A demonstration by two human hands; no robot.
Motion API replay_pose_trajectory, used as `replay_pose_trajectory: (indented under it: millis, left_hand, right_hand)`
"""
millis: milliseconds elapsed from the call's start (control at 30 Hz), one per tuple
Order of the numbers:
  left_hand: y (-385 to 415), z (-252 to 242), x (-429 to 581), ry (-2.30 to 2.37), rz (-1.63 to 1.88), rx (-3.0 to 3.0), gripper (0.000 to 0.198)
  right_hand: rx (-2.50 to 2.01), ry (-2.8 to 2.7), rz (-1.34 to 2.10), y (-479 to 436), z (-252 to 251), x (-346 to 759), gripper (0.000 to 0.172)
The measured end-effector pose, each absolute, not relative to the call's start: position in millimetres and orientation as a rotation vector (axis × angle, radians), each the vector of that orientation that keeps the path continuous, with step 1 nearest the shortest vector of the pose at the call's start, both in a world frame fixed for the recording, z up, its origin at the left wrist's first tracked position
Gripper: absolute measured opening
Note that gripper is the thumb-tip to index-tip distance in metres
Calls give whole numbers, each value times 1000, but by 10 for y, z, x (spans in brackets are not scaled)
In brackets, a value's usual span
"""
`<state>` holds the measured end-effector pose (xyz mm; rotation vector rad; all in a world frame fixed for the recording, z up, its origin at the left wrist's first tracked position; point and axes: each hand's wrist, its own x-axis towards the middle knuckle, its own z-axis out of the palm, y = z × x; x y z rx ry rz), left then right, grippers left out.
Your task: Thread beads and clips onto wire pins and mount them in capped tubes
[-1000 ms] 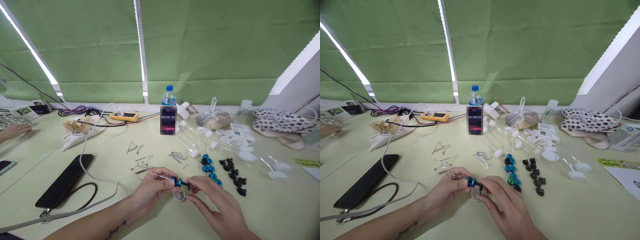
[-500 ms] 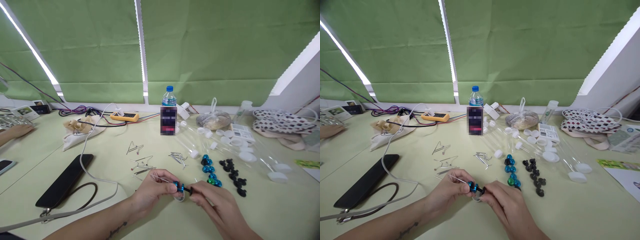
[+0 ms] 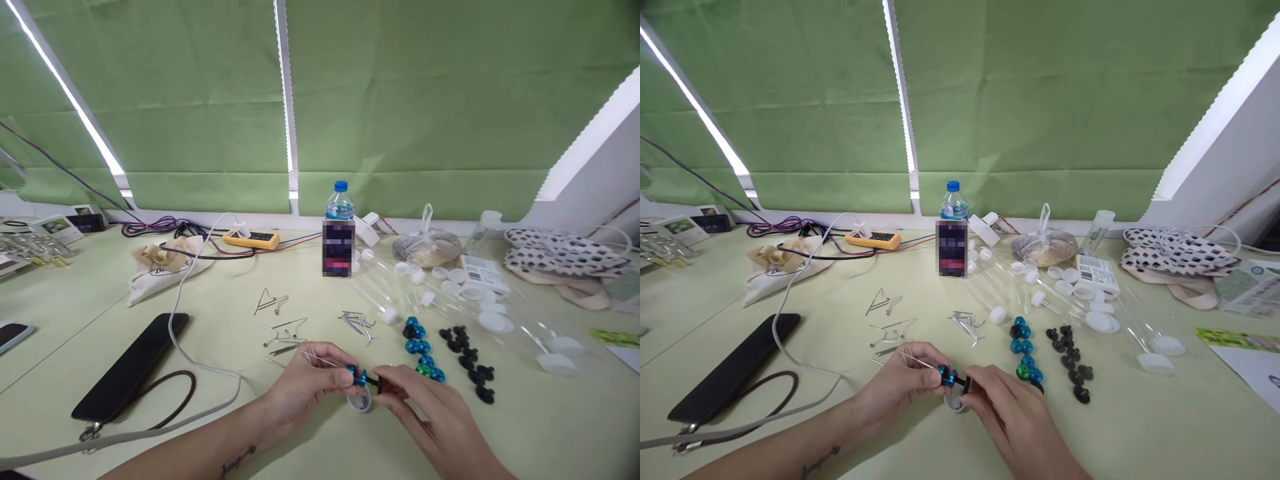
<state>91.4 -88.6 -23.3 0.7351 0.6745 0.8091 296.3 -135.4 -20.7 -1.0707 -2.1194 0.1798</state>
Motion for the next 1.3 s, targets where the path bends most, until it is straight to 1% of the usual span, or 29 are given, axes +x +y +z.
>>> replay_pose_trajectory:
  millis: [67, 133, 267, 300, 533, 667, 800, 900, 933, 1067, 1167, 1233, 1300]
  left_hand:
    - [-887, -233, 917, 676, 805, 748, 25]
    - [-885, -230, 919, 671, 808, 754, 25]
    - [-865, -222, 913, 657, 819, 766, 26]
    - [-858, -221, 909, 658, 824, 764, 26]
    - [-854, -225, 910, 670, 809, 749, 26]
    - [-874, -226, 919, 662, 800, 775, 27]
    - [-873, -220, 915, 653, 808, 789, 27]
    - [-856, -216, 908, 653, 830, 776, 28]
    - [-850, -216, 906, 649, 836, 772, 28]
    - [-838, -221, 912, 646, 828, 771, 28]
    - [-838, -233, 920, 659, 817, 774, 30]
    - [-834, -245, 916, 665, 815, 772, 31]
    - [-827, -260, 904, 669, 811, 766, 31]
  right_hand:
    - [-1090, -2144, 219, -1356, -179, 2975, 12]
    - [-1095, -2162, 233, -1362, -162, 2993, 16]
    - [-1077, -2133, 217, -1381, -159, 3028, 31]
    - [-1065, -2136, 218, -1386, -164, 3031, 31]
    - [-1035, -2162, 83, -1373, -225, 2991, 19]
    - [-1041, -2184, 174, -1353, -180, 2981, 9]
    - [-1054, -2184, 175, -1359, -172, 2985, 16]
    - [-1085, -2152, 115, -1368, -242, 2985, 30]
    - [-1083, -2140, 80, -1370, -269, 2985, 31]
    - [-1028, -2116, -36, -1366, -326, 2988, 21]
    - [-987, -2124, 8, -1352, -307, 2999, 19]
    - [-985, -2130, 70, -1340, -300, 3007, 20]
    - [-1023, -2116, 93, -1332, -316, 3015, 26]
